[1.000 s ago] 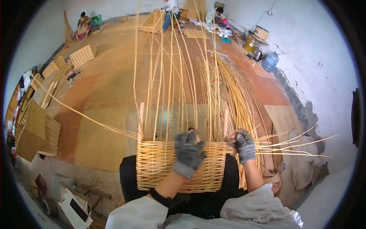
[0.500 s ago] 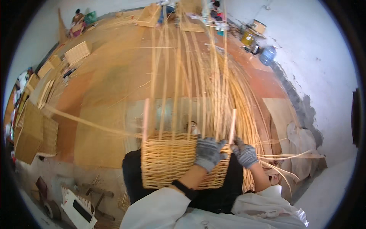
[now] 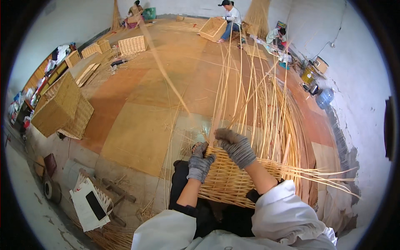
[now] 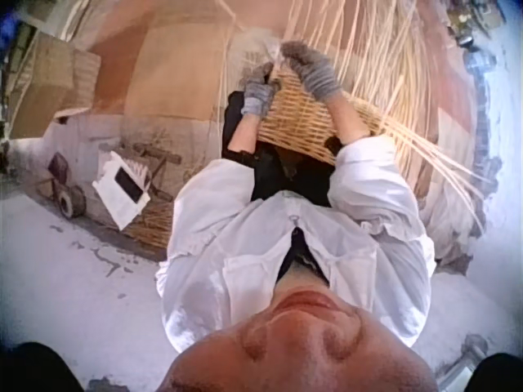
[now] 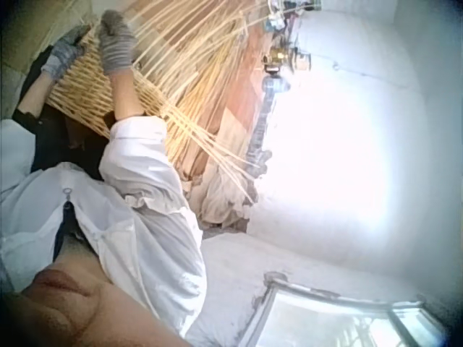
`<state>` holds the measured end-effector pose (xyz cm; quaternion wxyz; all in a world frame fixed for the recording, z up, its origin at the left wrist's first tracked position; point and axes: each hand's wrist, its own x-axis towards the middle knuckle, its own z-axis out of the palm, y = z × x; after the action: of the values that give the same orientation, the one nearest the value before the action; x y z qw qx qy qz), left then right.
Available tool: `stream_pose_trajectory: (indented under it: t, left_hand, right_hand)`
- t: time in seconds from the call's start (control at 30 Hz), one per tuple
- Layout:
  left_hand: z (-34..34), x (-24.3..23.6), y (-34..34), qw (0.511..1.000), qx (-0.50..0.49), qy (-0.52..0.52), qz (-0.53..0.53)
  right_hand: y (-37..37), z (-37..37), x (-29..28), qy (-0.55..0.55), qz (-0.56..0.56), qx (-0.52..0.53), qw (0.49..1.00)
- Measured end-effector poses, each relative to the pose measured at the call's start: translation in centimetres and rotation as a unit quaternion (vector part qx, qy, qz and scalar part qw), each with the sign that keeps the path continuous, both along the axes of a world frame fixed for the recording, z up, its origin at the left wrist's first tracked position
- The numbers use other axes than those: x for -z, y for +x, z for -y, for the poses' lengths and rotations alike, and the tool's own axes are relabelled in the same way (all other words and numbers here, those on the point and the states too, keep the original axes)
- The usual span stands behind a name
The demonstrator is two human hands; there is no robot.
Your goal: Weaving a rectangular wicker or willow basket, measuring dimensions with a tape measure, and trimming excess reeds with shears.
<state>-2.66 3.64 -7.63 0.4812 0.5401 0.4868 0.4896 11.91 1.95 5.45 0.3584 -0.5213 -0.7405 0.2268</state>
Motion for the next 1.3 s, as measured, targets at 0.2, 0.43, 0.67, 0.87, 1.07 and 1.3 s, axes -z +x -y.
stream_pose_trajectory:
  t: [0.2, 0.43, 0.67, 0.87, 1.07, 1.3]
  left_hand:
    - [-0.2, 1.1, -0.6, 0.997, 0.065, -0.052, -0.001]
    - [-0.5, 3.3, 0.0, 0.962, 0.064, -0.030, 0.265]
    - [1.3, -0.6, 0.3, 0.999, 0.000, 0.035, 0.017]
    - [1.7, -3.7, 1.4, 0.890, -0.008, 0.287, -0.354]
    - [1.2, -4.8, 2.2, 0.875, -0.025, 0.222, -0.430]
    - [2.7, -4.9, 2.9, 0.910, -0.095, 0.231, -0.330]
  right_hand:
    - [-1.8, 0.1, 0.3, -0.101, -0.039, 0.049, 0.993]
    - [-5.4, 0.1, 1.8, 0.161, 0.176, 0.011, 0.971]
    - [7.0, 3.6, 9.0, -0.306, -0.626, 0.203, 0.688]
    - [7.6, -2.5, 7.7, -0.203, -0.372, 0.175, 0.889]
    - [4.3, -9.8, 4.4, 0.057, 0.091, 0.170, 0.980]
    - [10.9, 4.3, 6.9, -0.293, -0.610, 0.259, 0.689]
